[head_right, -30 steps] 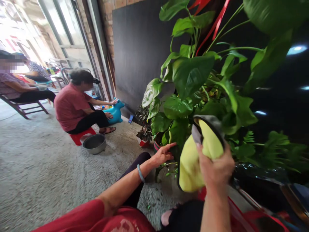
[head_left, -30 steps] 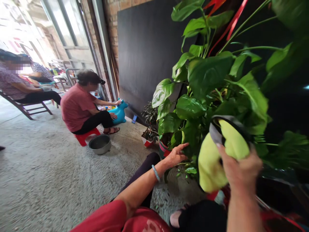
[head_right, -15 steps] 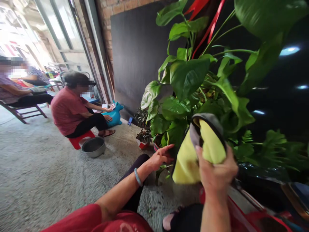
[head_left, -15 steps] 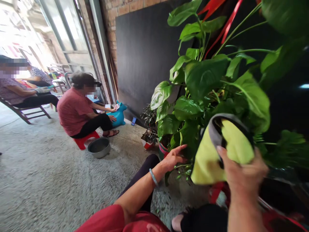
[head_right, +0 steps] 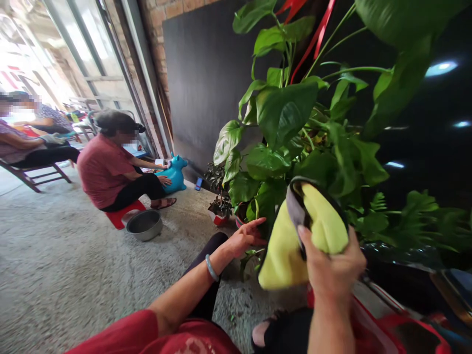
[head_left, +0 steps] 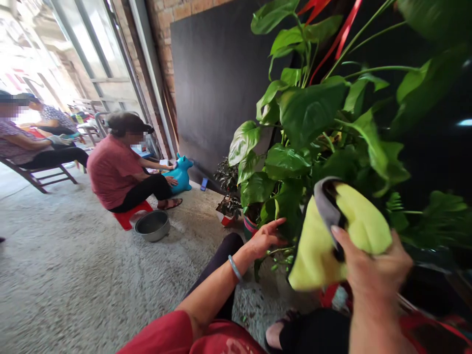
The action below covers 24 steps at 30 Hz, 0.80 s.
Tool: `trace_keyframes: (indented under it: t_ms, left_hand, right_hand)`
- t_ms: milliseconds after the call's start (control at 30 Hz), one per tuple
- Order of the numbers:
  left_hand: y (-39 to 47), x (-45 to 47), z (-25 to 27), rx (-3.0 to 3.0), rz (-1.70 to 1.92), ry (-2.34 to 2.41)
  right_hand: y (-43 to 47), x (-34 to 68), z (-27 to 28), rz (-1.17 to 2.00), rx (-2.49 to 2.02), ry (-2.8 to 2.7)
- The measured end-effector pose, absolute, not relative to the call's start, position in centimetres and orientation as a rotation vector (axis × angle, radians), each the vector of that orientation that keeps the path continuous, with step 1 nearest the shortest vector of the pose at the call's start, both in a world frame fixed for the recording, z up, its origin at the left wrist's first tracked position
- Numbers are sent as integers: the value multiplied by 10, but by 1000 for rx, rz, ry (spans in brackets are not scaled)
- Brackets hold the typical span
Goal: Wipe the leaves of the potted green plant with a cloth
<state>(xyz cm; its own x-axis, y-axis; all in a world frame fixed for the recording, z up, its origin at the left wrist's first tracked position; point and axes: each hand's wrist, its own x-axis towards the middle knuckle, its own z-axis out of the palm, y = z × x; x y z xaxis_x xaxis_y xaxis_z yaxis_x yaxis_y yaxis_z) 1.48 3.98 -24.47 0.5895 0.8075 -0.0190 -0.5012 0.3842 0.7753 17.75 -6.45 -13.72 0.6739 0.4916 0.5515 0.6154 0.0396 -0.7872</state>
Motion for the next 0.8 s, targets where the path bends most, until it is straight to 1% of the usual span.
trace_keyframes:
  t_ms: [33,133,233,333,433,500,533,600,667,733,800]
  left_hand:
    - [39,15,-243,820,874,421]
    - [40,12,-241,825,894,399]
    - [47,6,-246,759,922,469]
    - [51,5,-254,714,916,487]
    - [47,10,-256,731,887,405]
    - [44,13,-252,725,874,371]
    - [42,14,-249,712,862,364]
    - [42,16,-243,672,836,366]
    - [43,17,-238,645,838,415]
    - [44,17,-237,640,854,497]
    - [47,16,-241,620,872,624]
  right_hand:
    - [-52,170,-138,-103,-1598,-953]
    - [-38,149,-163,217,-1695,-1169]
    - [-67,148,-193,441,-1700,-1247]
    - [-102,162,-190,622,-1575,-1074]
    - [-104,169,-158,580,-1333,-745]
    - [-86,165,-142,548,-1133,-595]
    - [-75,161,-140,580,-1069,-532]
    - [-56,153,-152,727,-1069,-376]
    - [-50,146,-177,859,-1182,-188]
    - [-57,144,-202,904,-1284,-98]
    - [-75,146,-213,869,-1311,-150]
